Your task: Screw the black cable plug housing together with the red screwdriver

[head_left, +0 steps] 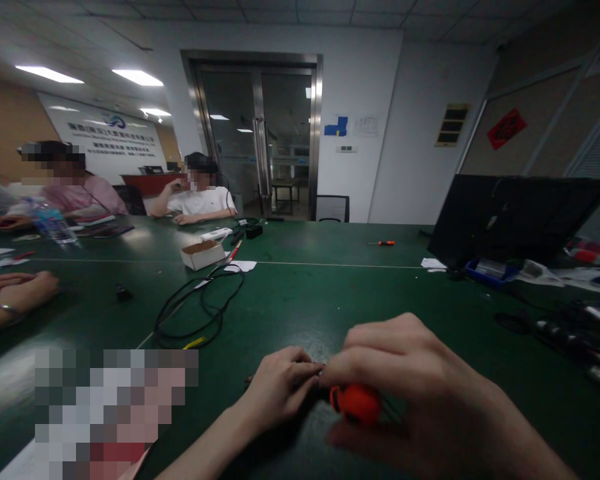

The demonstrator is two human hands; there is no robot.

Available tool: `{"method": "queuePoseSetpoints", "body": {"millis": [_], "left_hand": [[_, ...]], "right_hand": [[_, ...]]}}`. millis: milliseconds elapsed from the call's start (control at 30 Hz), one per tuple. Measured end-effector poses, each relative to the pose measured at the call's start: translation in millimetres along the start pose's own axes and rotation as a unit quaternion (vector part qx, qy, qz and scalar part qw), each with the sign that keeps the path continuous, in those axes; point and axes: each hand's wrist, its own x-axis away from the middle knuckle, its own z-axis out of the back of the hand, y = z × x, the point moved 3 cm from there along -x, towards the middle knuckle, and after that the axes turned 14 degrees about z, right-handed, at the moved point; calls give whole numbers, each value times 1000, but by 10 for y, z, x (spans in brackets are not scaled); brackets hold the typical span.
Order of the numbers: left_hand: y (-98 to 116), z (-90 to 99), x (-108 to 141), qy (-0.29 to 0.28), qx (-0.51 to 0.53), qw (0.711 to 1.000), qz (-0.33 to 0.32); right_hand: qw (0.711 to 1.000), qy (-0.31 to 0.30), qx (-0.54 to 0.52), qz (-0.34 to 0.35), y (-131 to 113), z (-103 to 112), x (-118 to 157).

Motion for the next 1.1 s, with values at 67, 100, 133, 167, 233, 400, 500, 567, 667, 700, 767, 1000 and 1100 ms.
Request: {"method": "queuePoseSetpoints", "body": {"millis": [67,100,133,167,233,400,500,567,667,700,767,1000,1100], "left_hand": [[14,9,3,-12,8,1000,-1],[17,13,4,-19,10,1000,1],[17,17,3,-24,11,1000,4],[15,20,1,-30,10,999,8],[10,22,-5,-41,5,999,13],[1,18,-17,-63,-16,998,18],[-2,21,-18,-65,-20,998,17],[-5,25,-19,-64,-20,998,15],[-3,30,-21,-66,-25,997,15],[0,31,-22,-68,-27,997,15],[7,31,-23,-69,-31,997,15],[16,22,-21,-70,-28,997,8],[2,15,-19,-68,-27,997,7]], "right_hand": [[1000,24,9,-5,199,28,-198],[999,17,15,-22,298,9,-240],[999,6,18,-45,388,-23,-252],[998,-10,18,-65,461,-61,-245],[995,-34,15,-88,553,-131,-211],[994,-63,41,-85,588,-200,-210],[992,-77,56,-87,596,-225,-237],[991,-83,62,-89,611,-245,-247],[990,-87,63,-93,630,-268,-250],[990,-89,63,-93,632,-272,-250],[990,-93,63,-91,633,-276,-253],[988,-98,67,-95,660,-289,-257],[987,-101,77,-94,665,-297,-257]]}}
